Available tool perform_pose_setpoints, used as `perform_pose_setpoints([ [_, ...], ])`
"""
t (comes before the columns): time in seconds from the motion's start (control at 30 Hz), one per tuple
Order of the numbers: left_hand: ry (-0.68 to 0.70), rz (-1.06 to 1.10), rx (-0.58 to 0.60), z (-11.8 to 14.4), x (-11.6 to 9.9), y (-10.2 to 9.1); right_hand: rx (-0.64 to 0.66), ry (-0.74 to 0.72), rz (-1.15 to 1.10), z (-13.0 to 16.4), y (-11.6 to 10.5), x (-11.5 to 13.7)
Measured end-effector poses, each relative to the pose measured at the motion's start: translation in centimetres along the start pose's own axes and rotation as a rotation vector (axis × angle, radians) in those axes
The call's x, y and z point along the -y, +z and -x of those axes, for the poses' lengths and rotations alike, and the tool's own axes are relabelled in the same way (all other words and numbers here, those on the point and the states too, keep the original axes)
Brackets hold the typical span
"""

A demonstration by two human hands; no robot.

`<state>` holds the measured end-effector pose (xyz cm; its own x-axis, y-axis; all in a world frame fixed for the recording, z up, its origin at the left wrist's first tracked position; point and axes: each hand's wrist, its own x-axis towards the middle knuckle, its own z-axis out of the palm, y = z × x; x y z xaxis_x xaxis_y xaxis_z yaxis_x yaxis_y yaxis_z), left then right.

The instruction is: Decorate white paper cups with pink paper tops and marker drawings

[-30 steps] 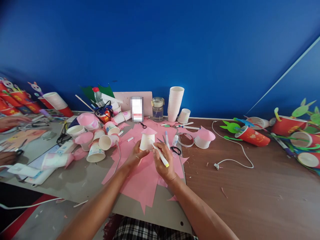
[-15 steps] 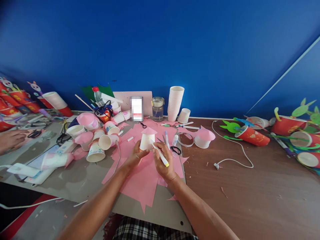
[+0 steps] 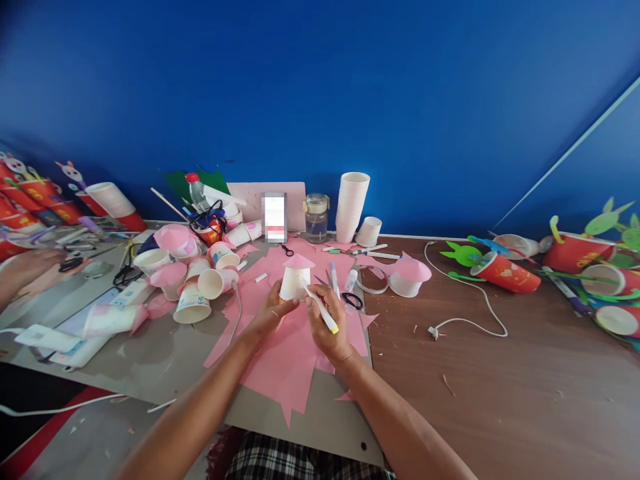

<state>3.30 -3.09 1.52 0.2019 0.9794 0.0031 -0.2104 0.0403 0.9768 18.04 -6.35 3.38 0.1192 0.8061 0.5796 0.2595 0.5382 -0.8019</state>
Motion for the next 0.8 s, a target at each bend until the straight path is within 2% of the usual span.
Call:
perform_pose_setpoints([
  [0.8, -0.013, -0.020, -0.027, -0.06, 0.35, -0.22, 0.016, -0.020, 0.016, 0.14, 0.08, 0.07],
])
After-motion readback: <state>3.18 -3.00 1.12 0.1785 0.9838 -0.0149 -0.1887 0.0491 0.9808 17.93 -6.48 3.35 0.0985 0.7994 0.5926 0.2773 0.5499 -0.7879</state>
